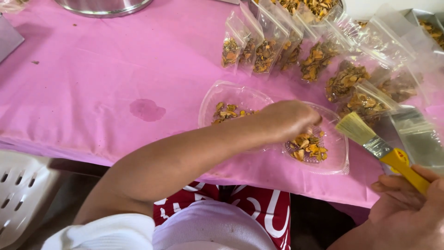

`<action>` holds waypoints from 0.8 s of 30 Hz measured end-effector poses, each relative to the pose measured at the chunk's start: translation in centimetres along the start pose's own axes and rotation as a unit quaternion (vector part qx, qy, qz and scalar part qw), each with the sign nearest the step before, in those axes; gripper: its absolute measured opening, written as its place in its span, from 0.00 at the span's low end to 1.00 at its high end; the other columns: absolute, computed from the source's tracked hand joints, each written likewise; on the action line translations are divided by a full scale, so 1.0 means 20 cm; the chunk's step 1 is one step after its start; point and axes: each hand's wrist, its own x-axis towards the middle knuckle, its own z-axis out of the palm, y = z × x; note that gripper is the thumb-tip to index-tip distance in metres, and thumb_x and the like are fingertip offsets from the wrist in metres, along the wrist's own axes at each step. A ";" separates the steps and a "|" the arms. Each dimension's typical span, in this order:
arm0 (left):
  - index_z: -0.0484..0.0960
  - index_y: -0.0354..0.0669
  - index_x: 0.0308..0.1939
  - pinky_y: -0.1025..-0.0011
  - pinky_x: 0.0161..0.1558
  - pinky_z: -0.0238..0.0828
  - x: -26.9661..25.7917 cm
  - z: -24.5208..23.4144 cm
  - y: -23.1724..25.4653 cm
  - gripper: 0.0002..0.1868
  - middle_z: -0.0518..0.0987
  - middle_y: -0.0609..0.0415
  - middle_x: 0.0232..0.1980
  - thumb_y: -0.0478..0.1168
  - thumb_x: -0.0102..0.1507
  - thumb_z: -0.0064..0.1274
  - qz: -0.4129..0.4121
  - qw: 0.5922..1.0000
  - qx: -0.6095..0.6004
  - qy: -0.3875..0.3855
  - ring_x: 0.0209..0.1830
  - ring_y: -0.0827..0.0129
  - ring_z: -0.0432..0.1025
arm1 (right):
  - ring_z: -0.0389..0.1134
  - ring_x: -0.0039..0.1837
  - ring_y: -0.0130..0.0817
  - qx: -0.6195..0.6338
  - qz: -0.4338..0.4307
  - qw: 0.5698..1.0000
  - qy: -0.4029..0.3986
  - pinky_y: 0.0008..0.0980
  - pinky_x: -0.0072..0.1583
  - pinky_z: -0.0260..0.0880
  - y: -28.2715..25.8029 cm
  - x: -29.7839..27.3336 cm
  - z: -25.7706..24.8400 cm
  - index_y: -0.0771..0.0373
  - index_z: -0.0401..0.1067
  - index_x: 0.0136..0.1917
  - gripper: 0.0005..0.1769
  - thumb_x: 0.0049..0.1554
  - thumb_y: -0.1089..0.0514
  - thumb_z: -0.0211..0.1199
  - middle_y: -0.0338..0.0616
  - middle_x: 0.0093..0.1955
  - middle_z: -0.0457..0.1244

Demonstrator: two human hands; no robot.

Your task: Sorting and cleaning dried tea leaves in a plastic container using hands and a brush.

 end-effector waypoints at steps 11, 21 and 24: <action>0.79 0.39 0.52 0.68 0.54 0.72 -0.23 -0.33 0.13 0.19 0.81 0.48 0.54 0.45 0.67 0.37 -0.262 0.957 -0.035 -0.123 0.49 0.64 0.77 | 0.67 0.34 0.33 -0.026 -0.043 0.999 -0.021 0.17 0.41 0.67 0.07 -0.02 -0.03 0.60 0.73 0.59 0.23 0.72 0.43 0.44 0.46 0.37 0.65; 0.73 0.43 0.28 0.69 0.33 0.64 -0.38 -0.14 -0.30 0.07 0.71 0.57 0.31 0.30 0.60 0.52 -0.144 0.960 0.185 -0.150 0.29 0.70 0.67 | 0.70 0.39 0.39 0.012 -0.120 0.992 -0.046 0.30 0.41 0.76 -0.01 -0.19 0.11 0.68 0.65 0.55 0.15 0.76 0.52 0.54 0.55 0.52 0.66; 0.59 0.47 0.22 0.74 0.26 0.50 -0.38 -0.10 -0.35 0.15 0.60 0.62 0.26 0.28 0.58 0.46 -0.151 0.967 0.156 -0.132 0.22 0.77 0.56 | 0.70 0.39 0.39 0.011 -0.120 0.991 -0.050 0.31 0.41 0.77 -0.01 -0.19 0.11 0.67 0.64 0.55 0.13 0.75 0.54 0.52 0.56 0.53 0.67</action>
